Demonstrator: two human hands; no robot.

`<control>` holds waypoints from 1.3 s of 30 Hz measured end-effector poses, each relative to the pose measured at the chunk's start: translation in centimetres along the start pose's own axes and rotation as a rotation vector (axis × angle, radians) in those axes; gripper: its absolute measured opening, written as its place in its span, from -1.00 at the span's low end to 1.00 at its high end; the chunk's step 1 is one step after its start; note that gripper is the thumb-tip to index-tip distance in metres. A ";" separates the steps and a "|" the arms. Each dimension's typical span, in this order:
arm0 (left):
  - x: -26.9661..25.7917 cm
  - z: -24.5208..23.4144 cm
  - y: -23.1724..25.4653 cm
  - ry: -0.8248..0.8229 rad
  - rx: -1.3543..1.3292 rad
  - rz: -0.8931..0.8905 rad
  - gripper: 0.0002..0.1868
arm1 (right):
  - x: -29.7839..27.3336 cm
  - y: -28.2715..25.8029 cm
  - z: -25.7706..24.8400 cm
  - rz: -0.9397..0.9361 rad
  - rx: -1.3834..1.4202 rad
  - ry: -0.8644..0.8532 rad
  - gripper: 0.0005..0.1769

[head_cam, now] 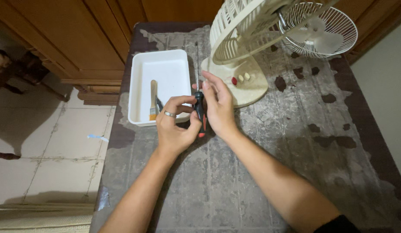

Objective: The person removes the front grille and fan blades from a small electric fan, then uses a screwdriver to loosen a central screw on the rear housing. The fan remains partially disassembled on the table.

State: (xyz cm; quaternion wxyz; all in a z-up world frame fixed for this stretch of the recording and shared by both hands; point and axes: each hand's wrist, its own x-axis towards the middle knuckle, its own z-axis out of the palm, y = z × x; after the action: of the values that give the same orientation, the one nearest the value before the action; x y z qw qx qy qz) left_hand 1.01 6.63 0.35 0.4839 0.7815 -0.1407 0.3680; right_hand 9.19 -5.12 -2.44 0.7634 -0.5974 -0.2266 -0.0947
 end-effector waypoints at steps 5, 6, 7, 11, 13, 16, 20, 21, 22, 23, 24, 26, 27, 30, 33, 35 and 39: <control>-0.2 -0.2 -0.1 -0.070 -0.052 -0.038 -0.58 | 0.7 -0.1 -0.5 0.204 0.084 0.088 -0.63; -0.3 -0.2 -0.1 -0.070 -0.059 -0.038 -0.58 | 0.7 0.0 -0.5 0.219 0.077 0.108 -0.65; -0.3 -0.2 -0.1 -0.072 -0.066 -0.039 -0.58 | 0.7 0.1 -0.6 0.215 0.106 0.101 -0.68; 0.0 -0.1 0.3 -0.053 -0.047 -0.107 -0.61 | 0.6 0.4 -0.6 0.203 0.168 0.079 -0.76; 0.2 0.1 0.6 -0.052 -0.100 -0.129 -0.56 | 0.6 0.4 -0.6 0.194 0.136 0.069 -0.78; 0.5 0.2 1.1 -0.075 -0.028 -0.175 -0.48 | 0.3 0.4 -0.4 0.181 0.062 0.060 -0.80; 0.5 0.3 1.3 -0.063 0.121 -0.168 -0.48 | 0.0 0.4 -0.2 0.166 0.033 0.033 -0.84; 0.5 0.3 1.2 -0.061 0.125 -0.171 -0.50 | -0.1 0.4 -0.1 0.154 0.022 0.020 -0.85; 0.4 0.4 1.2 -0.059 0.129 -0.174 -0.52 | -0.1 0.4 0.0 0.160 0.022 0.018 -0.85; 0.4 0.4 1.1 -0.056 0.134 -0.178 -0.54 | -0.2 0.4 0.0 0.167 0.022 0.015 -0.86; 0.3 0.4 0.9 -0.054 0.135 -0.177 -0.55 | -0.2 0.4 0.0 0.173 0.022 0.013 -0.86; 0.2 0.5 0.8 -0.048 0.131 -0.174 -0.58 | -0.3 0.5 0.0 0.146 0.032 0.003 -0.87; 0.2 0.5 0.7 -0.045 0.123 -0.170 -0.58 | -0.2 0.6 0.0 0.131 0.037 -0.001 -0.87; -0.1 0.6 0.5 -0.023 0.099 -0.153 -0.60 | -0.4 0.9 -0.1 0.112 0.024 -0.002 -0.87; -0.2 0.5 0.3 0.023 0.080 -0.117 -0.61 | -0.4 1.2 0.1 0.094 -0.019 0.001 -0.88; -0.1 0.4 0.3 0.055 0.071 -0.086 -0.62 | -0.5 1.1 0.1 0.047 0.002 -0.030 -0.90; 0.4 0.2 0.3 0.107 0.129 -0.077 -0.64 | -0.5 0.6 0.4 0.086 -0.021 -0.046 -0.90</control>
State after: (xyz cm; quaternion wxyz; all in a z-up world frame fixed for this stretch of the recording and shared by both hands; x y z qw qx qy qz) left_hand 1.13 6.34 0.78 0.4533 0.7950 -0.0604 0.3987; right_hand 8.89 -4.65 -3.15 0.7550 -0.6165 -0.2174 -0.0502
